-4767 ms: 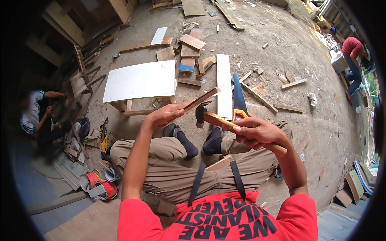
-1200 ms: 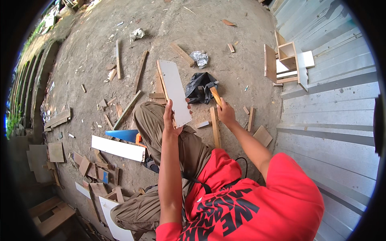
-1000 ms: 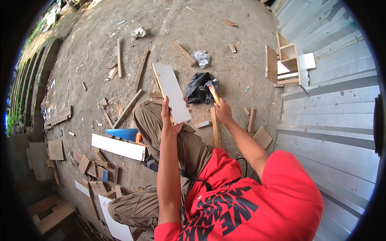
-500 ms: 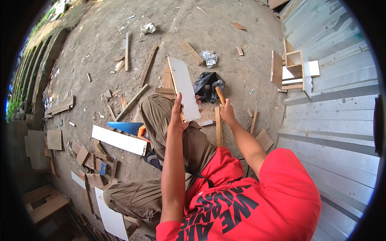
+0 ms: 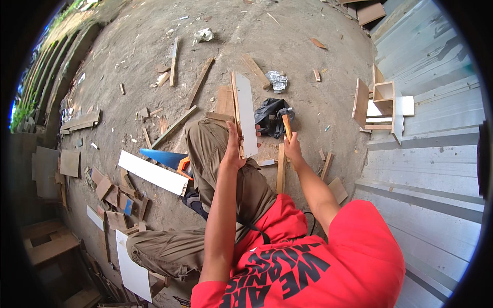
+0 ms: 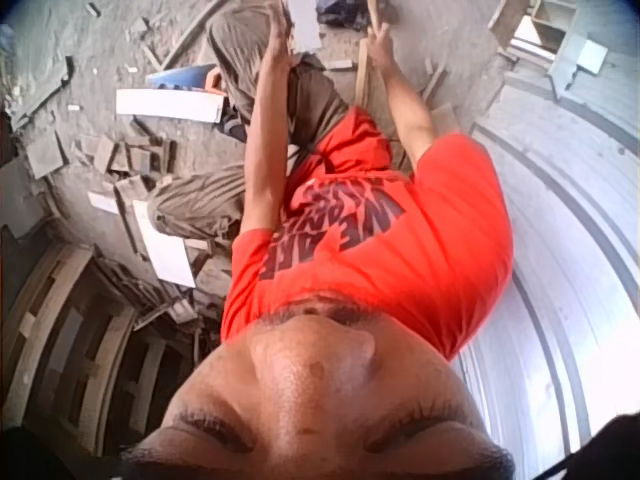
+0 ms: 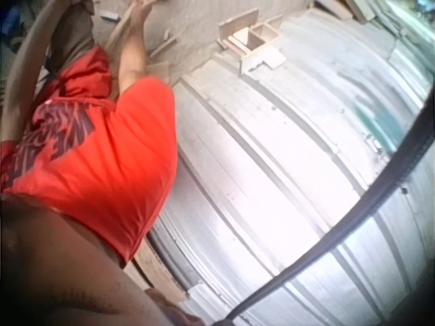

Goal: The person is sitting on the floor assembling a small wooden box or drawer unit. They use a hammer to drive nails into the wooden pieces, joining them together to form the structure.

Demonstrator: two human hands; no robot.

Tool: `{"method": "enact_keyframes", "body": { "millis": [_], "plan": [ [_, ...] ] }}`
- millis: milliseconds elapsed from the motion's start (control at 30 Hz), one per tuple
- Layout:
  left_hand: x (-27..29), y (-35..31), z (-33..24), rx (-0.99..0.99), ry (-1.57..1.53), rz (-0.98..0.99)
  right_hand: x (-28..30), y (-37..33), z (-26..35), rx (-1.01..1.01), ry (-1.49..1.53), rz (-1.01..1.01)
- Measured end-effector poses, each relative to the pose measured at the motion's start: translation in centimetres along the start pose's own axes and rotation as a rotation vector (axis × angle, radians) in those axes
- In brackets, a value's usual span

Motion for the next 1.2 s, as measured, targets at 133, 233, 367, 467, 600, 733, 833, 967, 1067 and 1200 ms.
{"method": "enact_keyframes", "body": {
  "millis": [133,233,367,467,600,733,833,967,1067,1200],
  "plan": [
    [0.1,0.2,0.4,-0.065,0.065,0.050,-0.4,-0.1,-1.1,-0.026,-0.026,0.065],
    [0.5,0.0,0.2,-0.040,0.006,0.084,-0.4,-0.3,-1.0,0.050,-0.077,0.072],
    [0.4,-0.1,0.3,-0.086,-0.043,0.095,-1.0,0.1,-1.2,0.103,-0.094,0.063],
    [0.6,0.0,0.3,-0.086,-0.001,0.087,-0.6,0.2,-0.8,0.021,-0.096,0.112],
    [0.6,-0.1,0.6,-0.090,0.016,0.087,-0.4,0.2,-0.9,0.056,-0.061,0.028],
    [0.3,0.0,0.8,-0.135,0.035,0.082,-1.5,0.9,-3.0,0.022,-0.010,-0.034],
    [1.0,-0.3,0.8,-0.156,0.048,0.110,-1.2,0.9,-1.4,0.033,0.065,0.043],
    [0.6,-0.5,0.8,-0.144,0.079,0.097,-0.8,1.5,-1.1,0.073,0.043,0.130],
    [0.1,-0.3,0.3,-0.156,0.108,0.096,-0.9,1.8,-0.3,0.028,0.069,0.080],
    [-0.1,-1.1,0.8,-0.152,0.128,0.081,-0.7,1.0,0.4,0.056,0.108,-0.015]
  ]
}}
Point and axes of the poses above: each hand's wrist, its own y-axis towards the middle knuckle, its own x-axis out of the back of the hand, z = x × y, the point moved 1 cm from there along y, towards the middle knuckle, and after that the axes turned 6 degrees about -y, right-handed, at the moved point
